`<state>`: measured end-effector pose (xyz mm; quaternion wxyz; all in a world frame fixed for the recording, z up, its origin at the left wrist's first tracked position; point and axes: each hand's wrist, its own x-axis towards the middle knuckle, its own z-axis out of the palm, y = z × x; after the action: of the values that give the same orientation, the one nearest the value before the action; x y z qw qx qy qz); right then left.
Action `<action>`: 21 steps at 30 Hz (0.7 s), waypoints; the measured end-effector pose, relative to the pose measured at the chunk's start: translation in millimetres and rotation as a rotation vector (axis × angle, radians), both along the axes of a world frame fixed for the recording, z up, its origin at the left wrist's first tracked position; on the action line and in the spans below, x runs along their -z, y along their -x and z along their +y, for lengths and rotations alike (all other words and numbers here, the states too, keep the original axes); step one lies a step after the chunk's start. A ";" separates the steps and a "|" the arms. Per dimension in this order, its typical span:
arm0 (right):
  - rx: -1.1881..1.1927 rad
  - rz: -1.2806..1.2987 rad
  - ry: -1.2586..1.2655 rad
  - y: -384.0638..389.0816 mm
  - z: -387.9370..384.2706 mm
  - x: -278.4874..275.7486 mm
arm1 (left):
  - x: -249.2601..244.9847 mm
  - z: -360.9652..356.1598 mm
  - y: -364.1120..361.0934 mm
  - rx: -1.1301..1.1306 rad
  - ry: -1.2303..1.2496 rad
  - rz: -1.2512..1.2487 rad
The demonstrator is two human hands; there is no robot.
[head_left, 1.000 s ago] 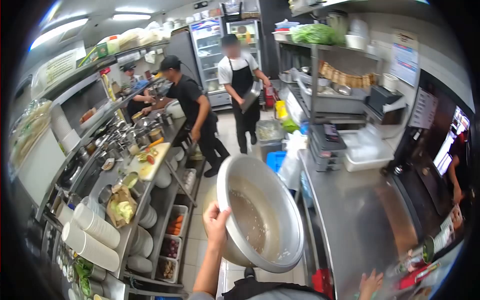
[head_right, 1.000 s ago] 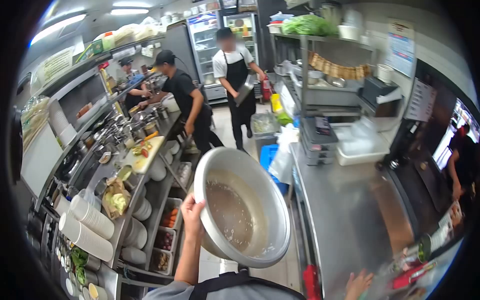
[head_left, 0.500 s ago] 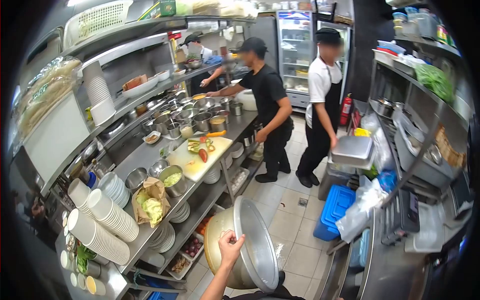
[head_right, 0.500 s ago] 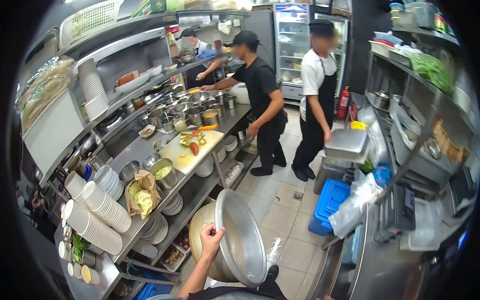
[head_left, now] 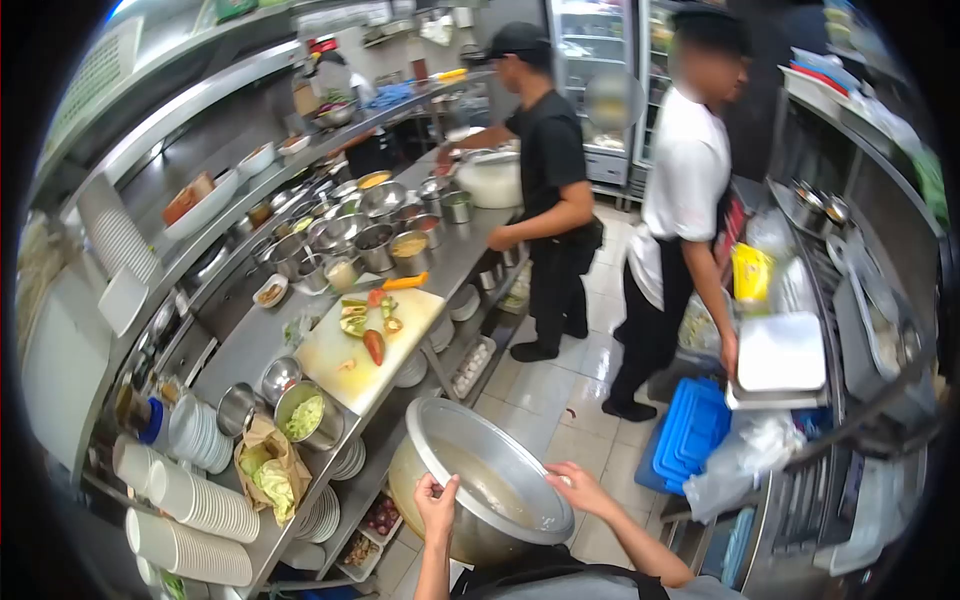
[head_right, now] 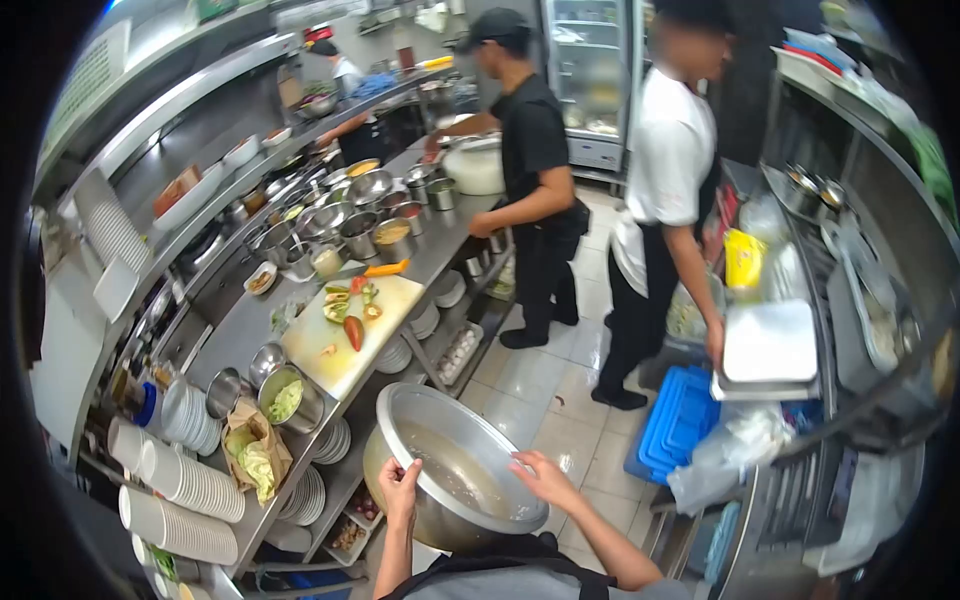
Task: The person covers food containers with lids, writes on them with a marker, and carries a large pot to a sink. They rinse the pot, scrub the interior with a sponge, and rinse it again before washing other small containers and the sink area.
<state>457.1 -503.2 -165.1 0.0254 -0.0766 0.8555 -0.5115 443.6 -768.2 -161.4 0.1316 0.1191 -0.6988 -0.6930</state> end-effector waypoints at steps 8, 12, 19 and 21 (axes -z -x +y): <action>-0.217 -0.119 0.127 106.1 -79.1 -29.8 | 23.3 6.8 97.9 0.351 -0.041 -0.063; -0.008 0.119 -0.318 131.6 -81.9 -38.7 | 23.8 29.8 145.8 0.510 -0.109 -0.068; 0.291 0.142 -0.237 186.4 -55.9 -20.1 | -0.5 55.9 228.3 0.829 -0.107 -0.059; 0.324 0.134 -0.238 201.9 -39.3 -20.6 | 2.8 66.3 250.9 0.897 0.018 -0.059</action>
<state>255.2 -542.4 -144.5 -0.1053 0.0316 0.9108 -0.3980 192.7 -702.0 -164.2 -0.2009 -0.1772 -0.6908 -0.6716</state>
